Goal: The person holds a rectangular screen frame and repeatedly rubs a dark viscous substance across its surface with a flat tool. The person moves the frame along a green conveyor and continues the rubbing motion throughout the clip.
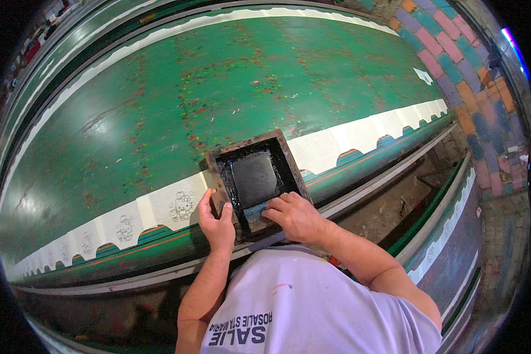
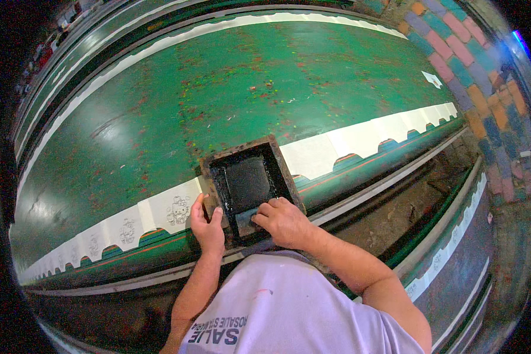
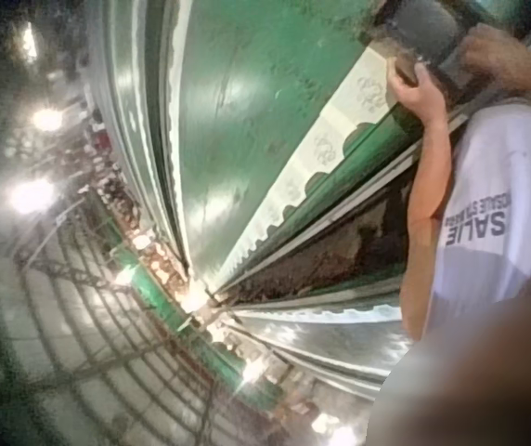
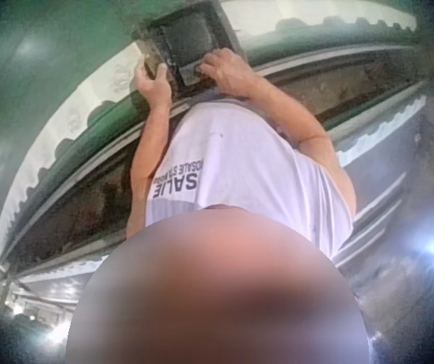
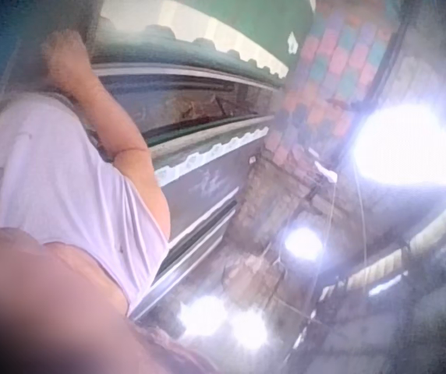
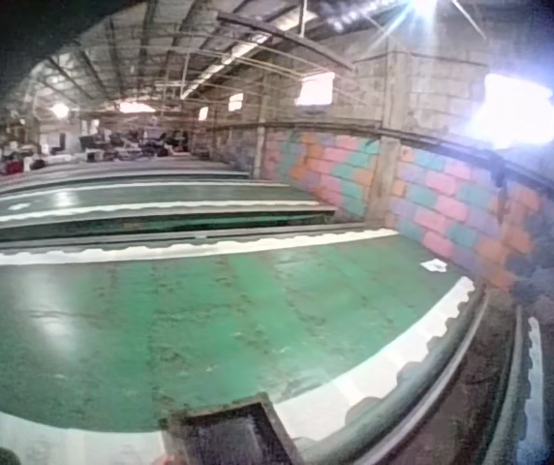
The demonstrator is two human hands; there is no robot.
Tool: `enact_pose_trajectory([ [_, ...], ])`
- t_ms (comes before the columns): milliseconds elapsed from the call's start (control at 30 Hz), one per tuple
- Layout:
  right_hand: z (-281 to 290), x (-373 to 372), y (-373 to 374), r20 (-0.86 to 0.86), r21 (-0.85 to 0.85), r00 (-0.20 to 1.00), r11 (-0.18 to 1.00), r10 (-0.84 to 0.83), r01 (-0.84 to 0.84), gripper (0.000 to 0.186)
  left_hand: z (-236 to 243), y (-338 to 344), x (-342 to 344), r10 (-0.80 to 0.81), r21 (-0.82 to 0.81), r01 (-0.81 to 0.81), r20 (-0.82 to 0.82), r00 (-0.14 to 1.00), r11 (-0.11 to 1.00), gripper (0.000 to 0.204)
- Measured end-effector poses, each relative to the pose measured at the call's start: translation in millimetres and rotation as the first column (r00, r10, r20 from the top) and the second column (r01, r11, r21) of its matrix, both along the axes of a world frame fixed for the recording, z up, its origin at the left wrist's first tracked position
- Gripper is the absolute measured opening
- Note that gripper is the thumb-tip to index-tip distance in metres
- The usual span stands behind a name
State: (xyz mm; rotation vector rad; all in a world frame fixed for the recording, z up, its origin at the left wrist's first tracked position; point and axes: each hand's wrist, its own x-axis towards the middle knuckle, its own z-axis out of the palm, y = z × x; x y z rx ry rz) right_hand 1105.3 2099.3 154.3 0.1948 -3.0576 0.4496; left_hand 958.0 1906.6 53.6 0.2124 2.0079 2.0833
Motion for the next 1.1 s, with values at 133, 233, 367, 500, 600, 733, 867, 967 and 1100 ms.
enact_pose_trajectory([
  [133, -1.3, 13.1, -5.0, -0.061, -0.089, 0.998, 0.996, -0.007, 0.001, 0.041, 7.4, 3.0, 11.0, 0.017, -0.127, -0.033, -0.126, 0.992, 0.991, 0.08],
  [233, -3.0, 28.8, 4.3, -0.129, -0.234, 0.989, 0.971, -0.073, 0.041, 0.044, 11.4, 7.2, 15.8, 0.028, -0.199, -0.064, -0.178, 0.984, 0.978, 0.085],
  [367, -14.8, 50.5, 26.0, -0.264, -0.348, 0.885, 0.893, -0.385, 0.285, 0.037, 15.1, 15.4, 18.8, 0.066, -0.135, -0.088, -0.161, 0.985, 0.987, 0.091],
  [500, -31.4, 72.4, 54.0, -0.072, -0.649, 0.805, 0.641, -0.588, 0.41, 0.033, 19.6, 32.2, 32.3, 0.08, -0.077, -0.097, -0.201, 0.976, 0.992, 0.093],
  [600, -38.3, 89.8, 82.9, -0.108, -0.647, 0.804, 0.655, -0.585, 0.39, 0.033, 20.4, 62.9, 50.1, 0.085, -0.022, -0.091, -0.195, 0.977, 0.996, 0.094],
  [733, -40.3, 119.0, 131.8, -0.17, -0.598, 0.793, 0.701, -0.585, 0.389, 0.034, 19.1, 117.9, 78.1, 0.069, 0.005, -0.069, -0.181, 0.981, 0.998, 0.095],
  [867, -43.7, 146.4, 181.0, -0.161, -0.628, 0.776, 0.67, -0.61, 0.396, 0.033, 11.9, 167.1, 102.0, 0.071, -0.009, -0.075, -0.215, 0.974, 0.997, 0.095],
  [967, -43.6, 159.0, 209.7, -0.167, -0.622, 0.779, 0.677, -0.605, 0.393, 0.033, 8.0, 193.6, 115.4, 0.081, -0.058, -0.097, -0.237, 0.968, 0.994, 0.094],
  [1100, -34.8, 166.4, 231.7, -0.216, -0.562, 0.8, 0.742, -0.56, 0.367, 0.033, 7.7, 211.5, 126.7, 0.07, -0.082, -0.087, -0.19, 0.979, 0.993, 0.096],
])
